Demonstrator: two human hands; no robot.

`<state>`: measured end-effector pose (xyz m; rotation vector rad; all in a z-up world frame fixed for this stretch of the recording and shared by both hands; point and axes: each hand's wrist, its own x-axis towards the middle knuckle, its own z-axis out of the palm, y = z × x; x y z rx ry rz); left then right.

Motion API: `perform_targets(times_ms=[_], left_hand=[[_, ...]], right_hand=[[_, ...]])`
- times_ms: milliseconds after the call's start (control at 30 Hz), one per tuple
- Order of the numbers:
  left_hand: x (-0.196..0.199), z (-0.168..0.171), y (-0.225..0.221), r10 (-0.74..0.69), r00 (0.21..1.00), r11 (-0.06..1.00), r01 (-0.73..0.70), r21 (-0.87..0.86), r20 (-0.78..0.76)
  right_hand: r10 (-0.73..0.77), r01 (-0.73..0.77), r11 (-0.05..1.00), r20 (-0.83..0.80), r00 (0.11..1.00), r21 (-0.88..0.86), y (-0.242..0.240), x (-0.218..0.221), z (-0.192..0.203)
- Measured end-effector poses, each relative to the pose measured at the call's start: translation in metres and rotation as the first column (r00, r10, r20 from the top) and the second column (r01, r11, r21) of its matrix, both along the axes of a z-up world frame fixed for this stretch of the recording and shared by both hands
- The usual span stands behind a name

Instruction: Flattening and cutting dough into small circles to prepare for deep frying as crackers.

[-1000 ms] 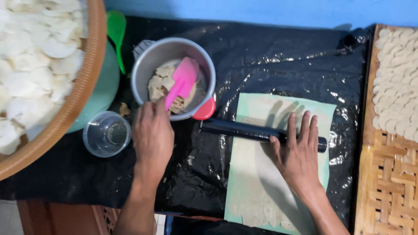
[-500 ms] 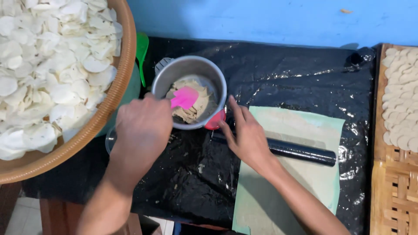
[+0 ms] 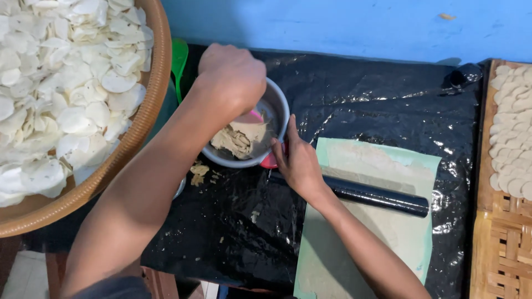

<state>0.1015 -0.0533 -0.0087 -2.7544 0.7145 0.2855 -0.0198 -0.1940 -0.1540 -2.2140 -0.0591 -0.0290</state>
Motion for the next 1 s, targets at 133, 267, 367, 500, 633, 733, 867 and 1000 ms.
perform_targets(times_ms=[133, 267, 367, 500, 633, 733, 867, 1000], left_hand=[[0.005, -0.013, -0.005, 0.000, 1.000, 1.000, 0.000, -0.005, 0.005], [-0.011, -0.023, 0.016, 0.053, 0.997, 0.994, -0.047, -0.096, 0.056], [-0.048, -0.033, 0.037, 0.159, 0.986, 0.976, -0.149, -0.161, 0.049], [-0.101, -0.068, 0.060, 0.298, 0.952, 0.881, -0.246, -0.403, 0.071], [-0.113, -0.087, 0.072, 0.375, 0.924, 0.769, -0.268, -0.581, 0.070], [-0.114, -0.074, 0.077, 0.407, 0.912, 0.729, -0.289, -0.620, 0.054], [-0.108, -0.030, 0.077, 0.325, 0.945, 0.805, -0.257, -0.535, 0.035], [-0.096, 0.002, 0.067, 0.263, 0.964, 0.903, -0.262, -0.341, -0.043]], right_hand=[[0.003, -0.004, 1.000, 0.021, 1.000, 0.019, 0.000, 0.001, -0.001], [0.006, -0.007, 1.000, 0.025, 1.000, 0.017, -0.001, 0.002, 0.000], [0.004, -0.004, 1.000, 0.013, 1.000, 0.017, 0.000, 0.002, 0.001], [0.003, -0.002, 0.999, 0.023, 1.000, -0.040, 0.001, 0.003, -0.006], [0.014, -0.015, 0.996, -0.007, 1.000, -0.093, 0.000, 0.000, -0.002], [0.008, -0.007, 0.999, 0.020, 1.000, -0.054, 0.000, 0.001, 0.002], [0.004, -0.003, 0.998, 0.010, 1.000, -0.063, 0.002, 0.001, 0.003], [-0.009, 0.007, 0.997, -0.020, 1.000, -0.072, 0.003, 0.001, 0.006]])
